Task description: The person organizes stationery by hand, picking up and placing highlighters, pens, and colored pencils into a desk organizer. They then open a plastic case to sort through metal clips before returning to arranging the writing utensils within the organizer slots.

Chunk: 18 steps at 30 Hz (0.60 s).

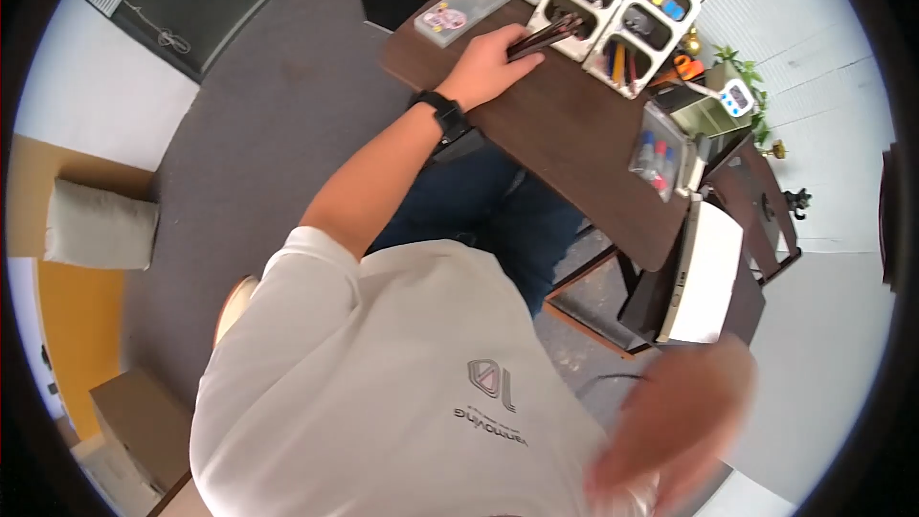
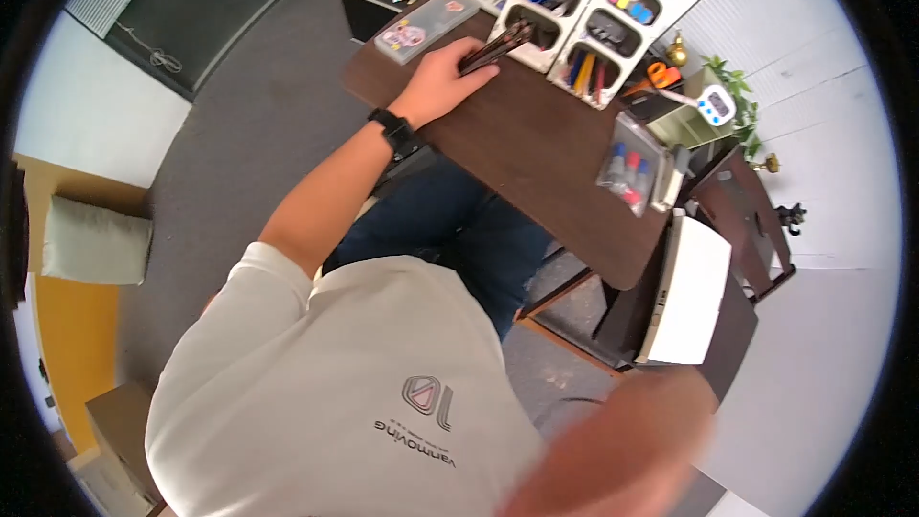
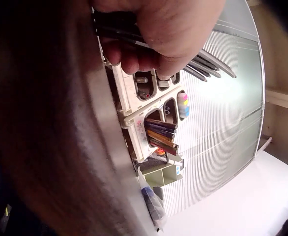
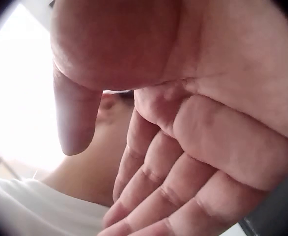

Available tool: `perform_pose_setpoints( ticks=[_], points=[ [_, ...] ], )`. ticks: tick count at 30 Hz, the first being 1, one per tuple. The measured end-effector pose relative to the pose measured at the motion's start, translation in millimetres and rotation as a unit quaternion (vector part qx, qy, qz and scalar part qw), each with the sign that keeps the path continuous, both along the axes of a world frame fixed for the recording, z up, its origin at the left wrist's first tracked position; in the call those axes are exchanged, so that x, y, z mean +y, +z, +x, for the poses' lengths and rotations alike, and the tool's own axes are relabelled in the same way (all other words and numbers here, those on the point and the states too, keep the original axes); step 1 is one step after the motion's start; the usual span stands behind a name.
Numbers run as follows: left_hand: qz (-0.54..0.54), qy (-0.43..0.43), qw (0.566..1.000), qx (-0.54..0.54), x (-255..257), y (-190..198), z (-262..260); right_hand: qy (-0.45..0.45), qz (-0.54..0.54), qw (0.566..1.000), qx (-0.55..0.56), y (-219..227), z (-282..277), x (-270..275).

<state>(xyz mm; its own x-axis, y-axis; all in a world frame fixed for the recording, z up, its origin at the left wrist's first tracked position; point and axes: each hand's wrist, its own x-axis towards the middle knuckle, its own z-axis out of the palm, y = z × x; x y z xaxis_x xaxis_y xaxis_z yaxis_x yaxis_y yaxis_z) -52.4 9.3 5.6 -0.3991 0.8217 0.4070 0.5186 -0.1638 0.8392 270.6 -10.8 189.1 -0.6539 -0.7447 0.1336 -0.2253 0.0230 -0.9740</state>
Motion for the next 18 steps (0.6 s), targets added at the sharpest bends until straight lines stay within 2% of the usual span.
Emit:
perform_pose_setpoints(
  ticks=[1,2,3,4,6,8,10,11,12,13,14,16,18],
  points=[
    [0.017,0.005,1.0,0.003,1.3,-2.7,-0.5,0.015,0.01,1.0,-0.009,15.3,-6.2,-0.5],
    [0.033,0.01,0.999,0.009,3.5,-6.1,-0.5,-0.238,-0.081,0.968,-0.01,-18.1,-8.0,-0.3],
    [0.019,0.007,1.0,-0.001,2.7,-3.5,-0.3,-0.473,-0.17,0.864,-0.002,-56.6,-15.4,-2.1],
    [0.003,0.002,1.0,-0.009,1.4,-0.9,0.0,-0.606,-0.121,0.78,-0.096,-56.8,-38.7,-4.5],
    [0.035,-0.007,0.999,0.003,-0.1,1.4,1.8,-0.733,-0.097,0.672,-0.024,-123.4,-83.2,10.9],
    [-0.046,-0.035,0.996,-0.074,-2.6,8.2,1.1,-0.742,-0.143,0.654,-0.047,-168.4,-95.1,28.9],
    [-0.041,-0.083,0.971,-0.219,-2.1,4.7,0.6,-0.76,-0.161,0.626,-0.066,-176.0,-106.4,32.5],
    [-0.041,-0.106,0.958,-0.265,-1.8,1.5,-2.3,-0.768,-0.155,0.62,-0.043,-180.9,-112.5,35.9],
    [-0.042,-0.119,0.957,-0.262,-3.1,2.4,-1.3,-0.775,-0.149,0.613,-0.021,-184.0,-118.2,37.4],
    [-0.043,-0.141,0.885,-0.442,-4.1,3.7,0.0,-0.79,-0.06,0.61,0.011,-178.6,-124.4,36.5],
    [-0.048,-0.157,0.779,-0.606,-4.5,5.2,2.2,-0.798,0.031,0.601,0.04,-171.4,-130.9,34.8],
    [-0.023,-0.17,0.733,-0.658,-1.9,-0.5,5.2,-0.803,0.091,0.586,0.063,-157.3,-146.3,31.1],
    [-0.035,-0.189,0.727,-0.659,-3.4,-0.9,2.1,-0.811,0.142,0.567,0.029,-160.9,-153.0,32.7]
  ],
)
